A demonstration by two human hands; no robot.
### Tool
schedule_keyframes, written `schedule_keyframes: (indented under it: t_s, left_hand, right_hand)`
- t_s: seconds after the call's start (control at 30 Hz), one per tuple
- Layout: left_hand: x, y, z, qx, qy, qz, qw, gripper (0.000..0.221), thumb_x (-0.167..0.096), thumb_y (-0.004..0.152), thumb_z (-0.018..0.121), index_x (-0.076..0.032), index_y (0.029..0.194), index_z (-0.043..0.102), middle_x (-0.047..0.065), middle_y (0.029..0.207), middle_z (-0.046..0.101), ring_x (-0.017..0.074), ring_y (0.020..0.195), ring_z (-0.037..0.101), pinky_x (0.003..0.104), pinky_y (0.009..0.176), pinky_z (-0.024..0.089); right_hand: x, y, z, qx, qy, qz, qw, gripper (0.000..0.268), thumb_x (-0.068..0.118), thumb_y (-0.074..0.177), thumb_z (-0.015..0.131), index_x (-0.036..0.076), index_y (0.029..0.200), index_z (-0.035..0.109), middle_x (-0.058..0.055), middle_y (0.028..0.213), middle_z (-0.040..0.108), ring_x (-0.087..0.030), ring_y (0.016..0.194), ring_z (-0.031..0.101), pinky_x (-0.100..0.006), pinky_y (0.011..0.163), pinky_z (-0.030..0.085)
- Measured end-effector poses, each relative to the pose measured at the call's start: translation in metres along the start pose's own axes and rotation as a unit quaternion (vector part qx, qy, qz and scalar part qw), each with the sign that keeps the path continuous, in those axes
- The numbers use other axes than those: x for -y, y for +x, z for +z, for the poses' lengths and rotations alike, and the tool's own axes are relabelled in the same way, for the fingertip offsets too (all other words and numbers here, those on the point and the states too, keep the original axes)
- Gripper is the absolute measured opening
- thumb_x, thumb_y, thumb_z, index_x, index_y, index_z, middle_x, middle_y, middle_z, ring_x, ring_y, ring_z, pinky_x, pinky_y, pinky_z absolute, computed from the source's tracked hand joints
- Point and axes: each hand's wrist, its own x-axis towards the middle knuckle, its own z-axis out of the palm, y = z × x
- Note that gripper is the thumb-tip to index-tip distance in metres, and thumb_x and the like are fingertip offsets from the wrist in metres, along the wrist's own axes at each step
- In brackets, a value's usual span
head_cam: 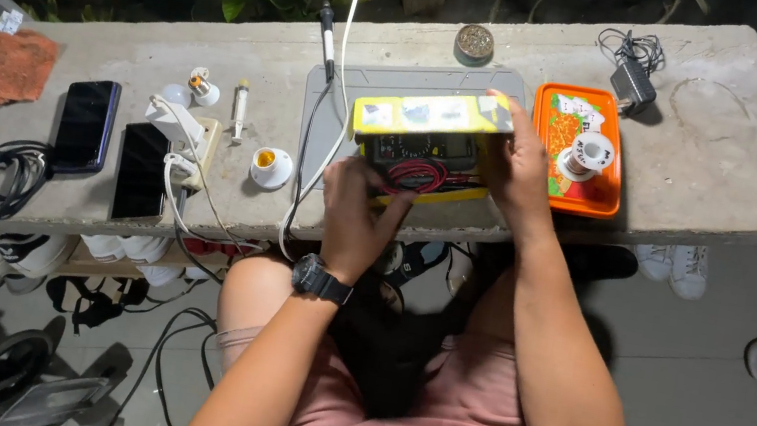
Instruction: Assembling and testing an LED bulb by fitting a circuit board into the housing and checking components with a multimeter.
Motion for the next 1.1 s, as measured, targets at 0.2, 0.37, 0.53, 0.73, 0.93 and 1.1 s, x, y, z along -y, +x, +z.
schedule_keyframes:
  t_s: [0.2, 0.37, 0.53, 0.73, 0.93, 1.1]
  left_hand:
    - [-0.015, 0.014, 0.011, -0.041, -0.096, -0.160, 0.982, 0.144, -0.011, 0.076, 0.112, 0.010, 0.180, 0.015, 0.049, 0.173, 0.031, 0.0725, 0.157, 0.040, 0.069, 0.127, 0.052]
    - [0.004, 0.020, 0.008, 0.016, -0.114, -0.128, 0.985, 0.106, -0.018, 0.085, 0.106, -0.003, 0.172, 0.047, 0.031, 0.158, 0.059, 0.0587, 0.148, 0.059, 0.065, 0.120, 0.058]
    - [-0.023, 0.010, -0.011, 0.049, -0.157, -0.163, 0.973, 0.113, -0.015, 0.093, 0.101, 0.004, 0.178, 0.030, 0.039, 0.160, 0.058, 0.0622, 0.151, 0.058, 0.067, 0.120, 0.060]
    - [-0.032, -0.019, -0.027, 0.087, -0.178, -0.279, 0.940, 0.107, -0.005, 0.096, 0.095, -0.002, 0.181, 0.030, 0.031, 0.188, 0.030, 0.0563, 0.172, 0.028, 0.065, 0.133, 0.044]
    - [-0.010, -0.048, -0.020, 0.013, -0.038, -0.130, 0.991, 0.109, 0.006, 0.089, 0.089, -0.006, 0.183, 0.036, 0.030, 0.176, 0.049, 0.0578, 0.161, 0.047, 0.065, 0.121, 0.059]
    - [-0.025, -0.058, -0.014, 0.061, 0.024, -0.165, 0.984, 0.065, -0.016, 0.110, 0.079, 0.009, 0.166, 0.058, 0.034, 0.149, 0.072, 0.0548, 0.139, 0.071, 0.060, 0.108, 0.065]
  right_hand:
    - [-0.027, 0.016, -0.006, -0.004, -0.030, -0.034, 0.999, 0.047, 0.012, 0.120, 0.068, 0.006, 0.166, 0.061, -0.035, 0.145, 0.073, -0.057, 0.142, 0.067, -0.067, 0.112, 0.060]
    - [-0.009, 0.002, -0.017, 0.006, -0.085, -0.027, 0.996, 0.070, -0.007, 0.097, 0.061, 0.017, 0.163, 0.066, -0.028, 0.133, 0.078, -0.049, 0.132, 0.073, -0.058, 0.107, 0.064]
    - [-0.005, -0.028, -0.029, 0.031, -0.135, -0.018, 0.990, 0.085, -0.018, 0.078, 0.052, 0.009, 0.156, 0.073, -0.032, 0.132, 0.080, -0.053, 0.129, 0.076, -0.062, 0.110, 0.060]
    - [-0.050, -0.076, -0.026, 0.013, -0.194, -0.097, 0.976, 0.077, -0.005, 0.086, 0.068, 0.003, 0.163, 0.068, -0.032, 0.145, 0.073, -0.051, 0.134, 0.072, -0.061, 0.114, 0.059]
    - [-0.071, -0.091, -0.018, 0.003, -0.185, -0.149, 0.971, 0.070, 0.029, 0.101, 0.095, -0.002, 0.159, 0.070, -0.031, 0.164, 0.064, -0.052, 0.150, 0.062, -0.059, 0.121, 0.055]
    - [-0.089, -0.083, -0.009, -0.058, -0.121, -0.095, 0.986, 0.045, 0.015, 0.117, 0.075, -0.005, 0.157, 0.070, -0.036, 0.147, 0.071, -0.056, 0.138, 0.068, -0.063, 0.102, 0.064]
